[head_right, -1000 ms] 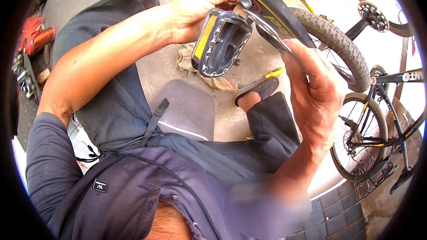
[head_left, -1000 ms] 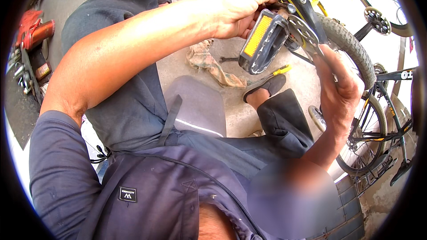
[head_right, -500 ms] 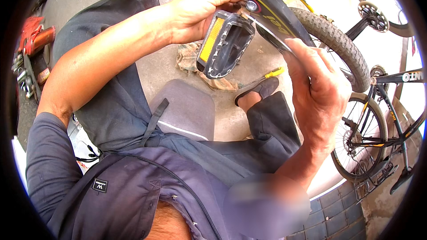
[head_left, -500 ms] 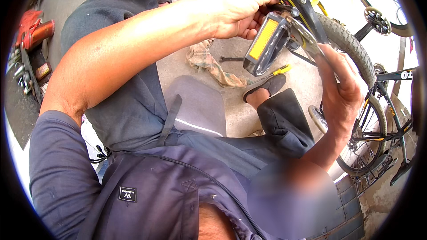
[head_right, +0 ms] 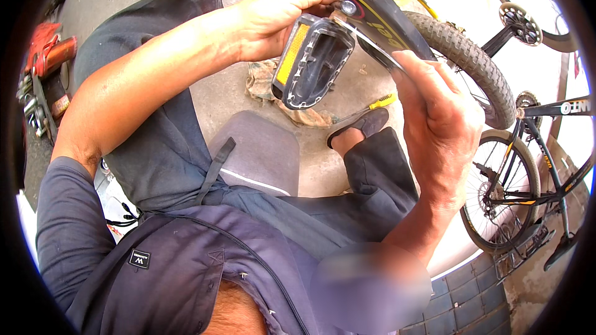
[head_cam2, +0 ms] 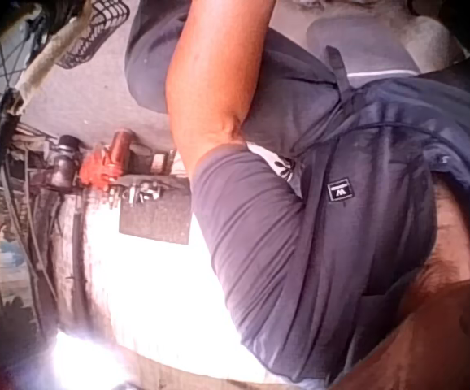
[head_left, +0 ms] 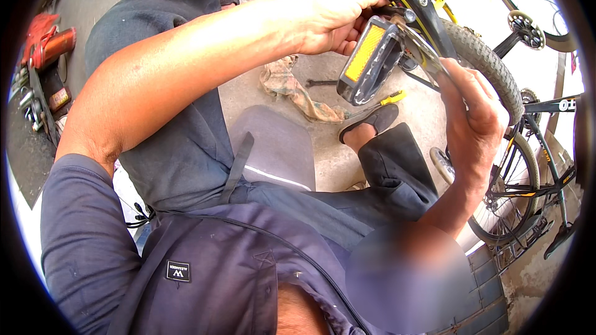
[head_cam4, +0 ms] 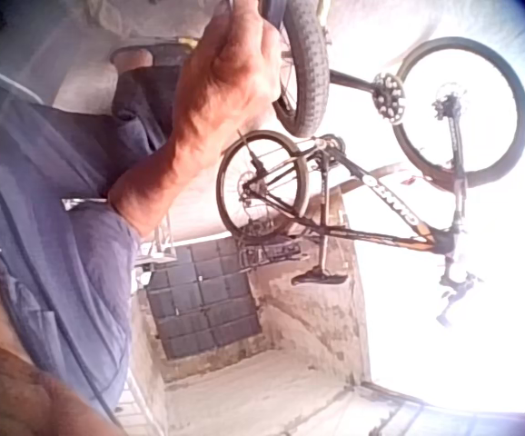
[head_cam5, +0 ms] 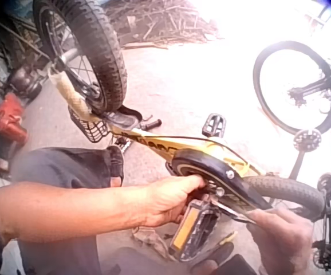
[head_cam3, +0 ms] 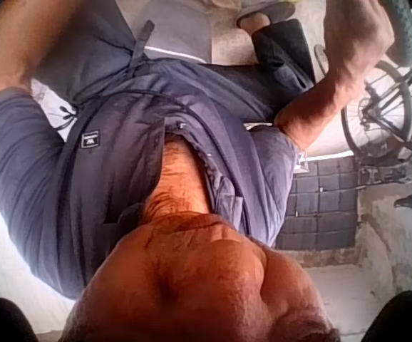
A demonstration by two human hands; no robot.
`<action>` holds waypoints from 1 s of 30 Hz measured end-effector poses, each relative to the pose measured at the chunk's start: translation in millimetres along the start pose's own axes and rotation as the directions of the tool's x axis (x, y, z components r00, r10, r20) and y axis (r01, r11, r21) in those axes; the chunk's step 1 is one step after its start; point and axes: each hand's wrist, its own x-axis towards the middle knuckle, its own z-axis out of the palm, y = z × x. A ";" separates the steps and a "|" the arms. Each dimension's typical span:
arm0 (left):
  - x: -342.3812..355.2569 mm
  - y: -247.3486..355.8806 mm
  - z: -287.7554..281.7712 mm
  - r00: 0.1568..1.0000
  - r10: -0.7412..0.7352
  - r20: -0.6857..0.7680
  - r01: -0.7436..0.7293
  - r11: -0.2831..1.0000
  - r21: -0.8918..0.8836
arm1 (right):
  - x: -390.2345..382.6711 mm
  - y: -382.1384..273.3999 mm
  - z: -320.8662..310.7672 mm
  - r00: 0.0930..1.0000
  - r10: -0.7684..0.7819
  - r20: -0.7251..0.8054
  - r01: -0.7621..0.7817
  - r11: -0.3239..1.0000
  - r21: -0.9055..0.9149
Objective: The person uses a wrench to tighten a bolt on a bicycle pedal. They then wipe the pedal and crank area with a cloth and rotate the pedal to check its movement.
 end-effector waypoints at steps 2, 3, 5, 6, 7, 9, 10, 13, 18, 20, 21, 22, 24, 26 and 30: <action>-0.3 0.1 0.2 1.000 -0.005 -0.005 0.005 1.000 -0.010 | 0.6 0.8 1.7 1.000 -0.008 0.005 0.008 1.000 -0.005; -1.4 0.6 0.9 1.000 -0.007 -0.007 0.007 1.000 -0.016 | 1.2 0.6 2.3 1.000 -0.019 0.009 0.019 1.000 -0.014; -4.8 1.3 1.2 1.000 0.013 -0.006 -0.013 1.000 -0.022 | 2.1 1.1 4.2 0.999 -0.027 0.017 0.028 0.999 -0.017; -6.6 2.0 2.3 1.000 0.022 -0.004 -0.022 0.999 -0.026 | 2.3 2.1 6.0 0.999 -0.023 0.022 0.024 1.000 -0.013; -8.0 2.8 3.8 1.000 0.019 -0.008 -0.020 0.999 -0.033 | 2.3 2.8 7.3 0.999 -0.019 0.027 0.020 1.000 -0.008; -10.7 4.1 6.0 1.000 0.016 -0.018 -0.017 0.999 -0.047 | 2.4 2.6 9.3 0.999 0.007 0.044 -0.008 1.000 0.013; -11.4 4.0 6.4 1.000 0.019 -0.024 -0.020 0.998 -0.059 | 2.8 2.5 10.3 0.998 0.019 0.053 -0.021 0.999 0.025; -13.9 4.7 8.2 0.999 0.023 -0.044 -0.027 0.996 -0.083 | 6.0 3.7 11.8 0.998 -0.008 0.065 0.008 1.000 0.006; -14.1 6.0 6.3 0.999 0.005 -0.038 -0.008 0.997 -0.072 | 9.2 8.8 17.3 0.997 -0.028 0.075 0.024 0.999 0.043; -13.8 5.8 6.5 0.999 0.008 -0.043 -0.011 0.997 -0.076 | 9.9 10.7 20.1 0.997 -0.030 0.076 0.027 0.998 0.049; -13.9 5.6 6.7 0.999 0.009 -0.046 -0.012 0.997 -0.078 | 9.8 11.4 21.3 0.997 -0.024 0.077 0.019 0.998 0.058; -14.3 5.4 6.8 0.999 0.012 -0.047 -0.016 0.997 -0.076 | 10.0 12.1 22.5 0.997 -0.017 0.079 0.012 0.998 0.067; -14.8 4.9 7.0 0.999 0.019 -0.048 -0.023 0.997 -0.072 | 11.1 12.4 24.9 0.996 -0.006 0.090 -0.001 0.997 0.073; -14.9 5.1 6.7 0.999 0.015 -0.044 -0.018 0.997 -0.069 | 12.6 13.8 27.9 0.995 0.005 0.101 -0.013 0.996 0.083; -17.7 7.4 10.1 0.997 0.016 -0.069 -0.019 0.999 -0.046 | 15.8 16.1 33.9 0.993 0.023 0.114 -0.032 0.996 0.079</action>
